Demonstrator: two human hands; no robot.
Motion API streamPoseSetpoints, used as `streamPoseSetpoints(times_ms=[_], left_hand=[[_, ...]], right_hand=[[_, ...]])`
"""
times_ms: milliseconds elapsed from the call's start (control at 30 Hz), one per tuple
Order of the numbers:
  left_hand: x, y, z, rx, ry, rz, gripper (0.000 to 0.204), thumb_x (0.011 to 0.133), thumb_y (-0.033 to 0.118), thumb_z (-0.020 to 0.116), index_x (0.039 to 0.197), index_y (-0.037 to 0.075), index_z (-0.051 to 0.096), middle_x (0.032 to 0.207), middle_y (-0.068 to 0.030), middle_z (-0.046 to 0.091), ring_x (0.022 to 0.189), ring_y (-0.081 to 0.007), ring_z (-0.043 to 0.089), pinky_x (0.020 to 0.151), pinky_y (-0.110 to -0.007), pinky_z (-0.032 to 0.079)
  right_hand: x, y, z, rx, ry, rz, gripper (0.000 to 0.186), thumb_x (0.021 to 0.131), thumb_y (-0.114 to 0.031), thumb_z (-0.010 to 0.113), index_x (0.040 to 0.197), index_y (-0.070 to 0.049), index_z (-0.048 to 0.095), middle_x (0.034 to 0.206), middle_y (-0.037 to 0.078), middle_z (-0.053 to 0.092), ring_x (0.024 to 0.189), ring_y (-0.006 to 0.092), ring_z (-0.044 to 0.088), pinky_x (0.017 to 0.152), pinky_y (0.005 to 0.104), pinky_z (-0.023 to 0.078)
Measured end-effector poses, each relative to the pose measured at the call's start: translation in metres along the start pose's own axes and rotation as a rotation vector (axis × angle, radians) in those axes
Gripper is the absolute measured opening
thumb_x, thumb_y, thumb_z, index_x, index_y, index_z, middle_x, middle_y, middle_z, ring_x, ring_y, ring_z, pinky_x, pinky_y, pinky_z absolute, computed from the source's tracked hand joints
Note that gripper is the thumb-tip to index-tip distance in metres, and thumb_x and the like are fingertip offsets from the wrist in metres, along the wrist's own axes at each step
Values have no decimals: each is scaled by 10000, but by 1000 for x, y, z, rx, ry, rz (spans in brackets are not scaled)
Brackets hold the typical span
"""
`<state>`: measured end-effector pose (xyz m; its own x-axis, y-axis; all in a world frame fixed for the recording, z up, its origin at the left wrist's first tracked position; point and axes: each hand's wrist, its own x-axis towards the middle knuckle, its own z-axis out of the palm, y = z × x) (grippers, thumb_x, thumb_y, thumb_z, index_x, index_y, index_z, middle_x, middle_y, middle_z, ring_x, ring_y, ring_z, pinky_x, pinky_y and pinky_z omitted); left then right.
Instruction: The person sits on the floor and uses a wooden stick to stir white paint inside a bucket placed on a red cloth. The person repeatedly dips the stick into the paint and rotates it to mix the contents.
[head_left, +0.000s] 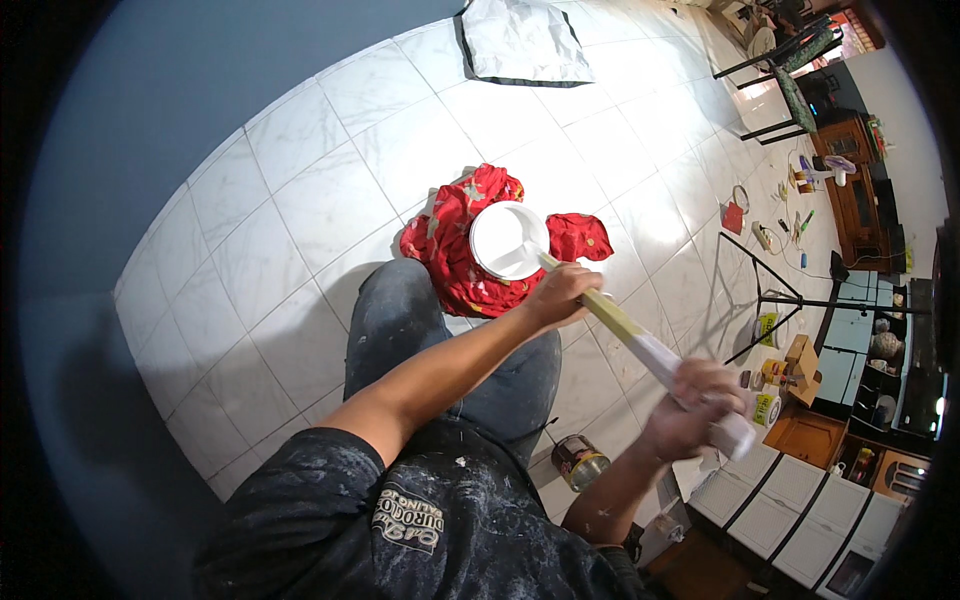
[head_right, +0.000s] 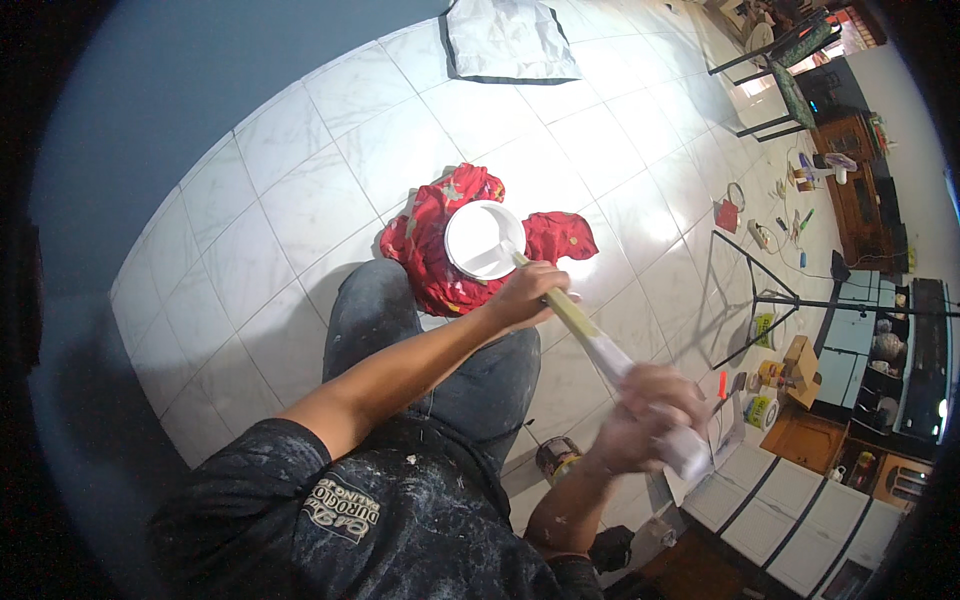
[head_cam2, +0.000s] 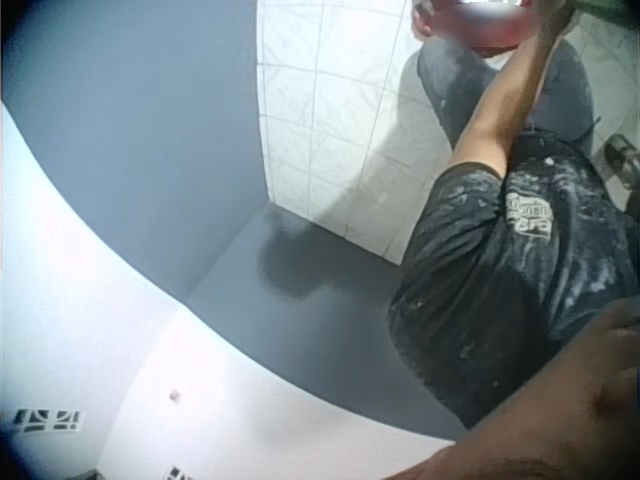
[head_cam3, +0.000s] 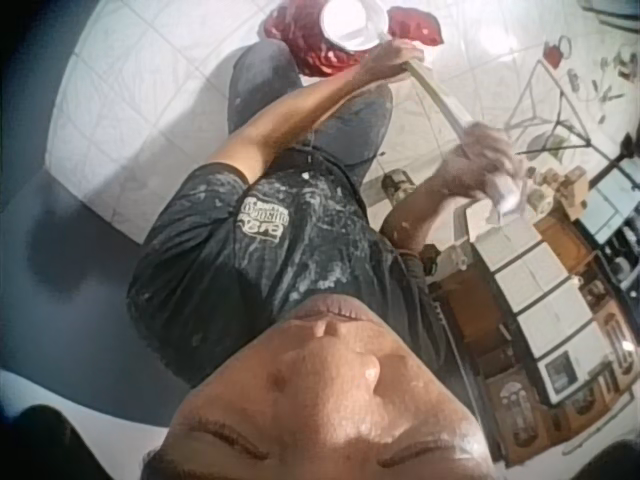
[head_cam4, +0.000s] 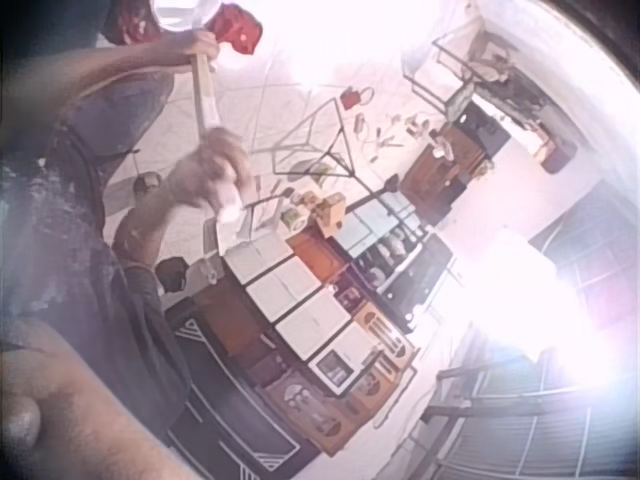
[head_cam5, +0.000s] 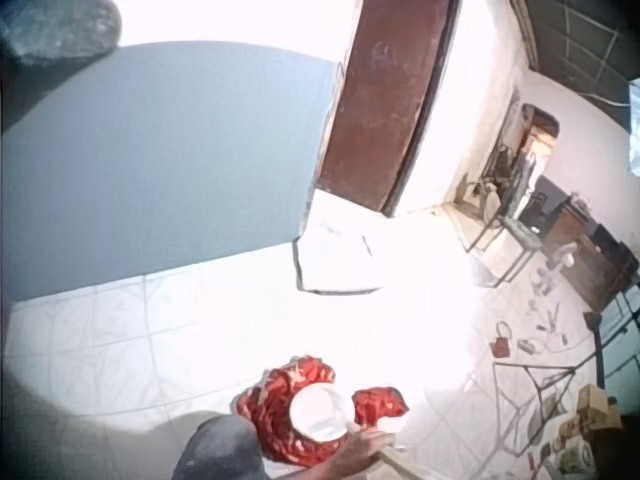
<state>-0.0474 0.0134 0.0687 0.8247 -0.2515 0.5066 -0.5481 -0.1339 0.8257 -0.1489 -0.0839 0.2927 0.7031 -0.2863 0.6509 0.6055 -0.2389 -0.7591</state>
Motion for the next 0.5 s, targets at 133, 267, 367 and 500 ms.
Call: streamPoseSetpoints(times_ms=[133, 267, 367, 500], left_hand=[[-30, -33, -15, -42, -114, -120, 226, 870, 220, 724, 782, 56, 595, 747, -108, 626, 760, -313, 625, 711, -412, 469], [-36, -45, -27, 39, -222, -62, 155, 792, 150, 733, 828, 62, 610, 773, -120, 647, 792, -337, 642, 725, -429, 482], [-33, -40, -27, 49, -330, -66, 158, 729, 112, 707, 858, 78, 622, 794, -121, 662, 833, -323, 655, 761, -421, 484], [-33, -36, -22, 75, -295, -47, 126, 758, 94, 661, 880, 91, 631, 797, -102, 650, 845, -298, 649, 810, -406, 471]], right_hand=[[-21, 20, 25, -3, -57, 64, 407, 1002, -392, 604, 803, -61, 473, 653, 38, 502, 559, 158, 512, 500, 312, 430], [-24, 36, 7, 92, 228, 187, 379, 1017, -347, 591, 784, -81, 455, 640, 15, 444, 580, 145, 459, 568, 326, 418], [-30, 44, -16, 122, 342, 244, 346, 1024, -314, 583, 784, -98, 460, 657, 2, 412, 616, 137, 441, 638, 339, 407], [-37, 26, -26, 201, 469, 250, 351, 1037, -362, 544, 791, -121, 476, 662, -10, 399, 658, 129, 445, 659, 318, 400]])
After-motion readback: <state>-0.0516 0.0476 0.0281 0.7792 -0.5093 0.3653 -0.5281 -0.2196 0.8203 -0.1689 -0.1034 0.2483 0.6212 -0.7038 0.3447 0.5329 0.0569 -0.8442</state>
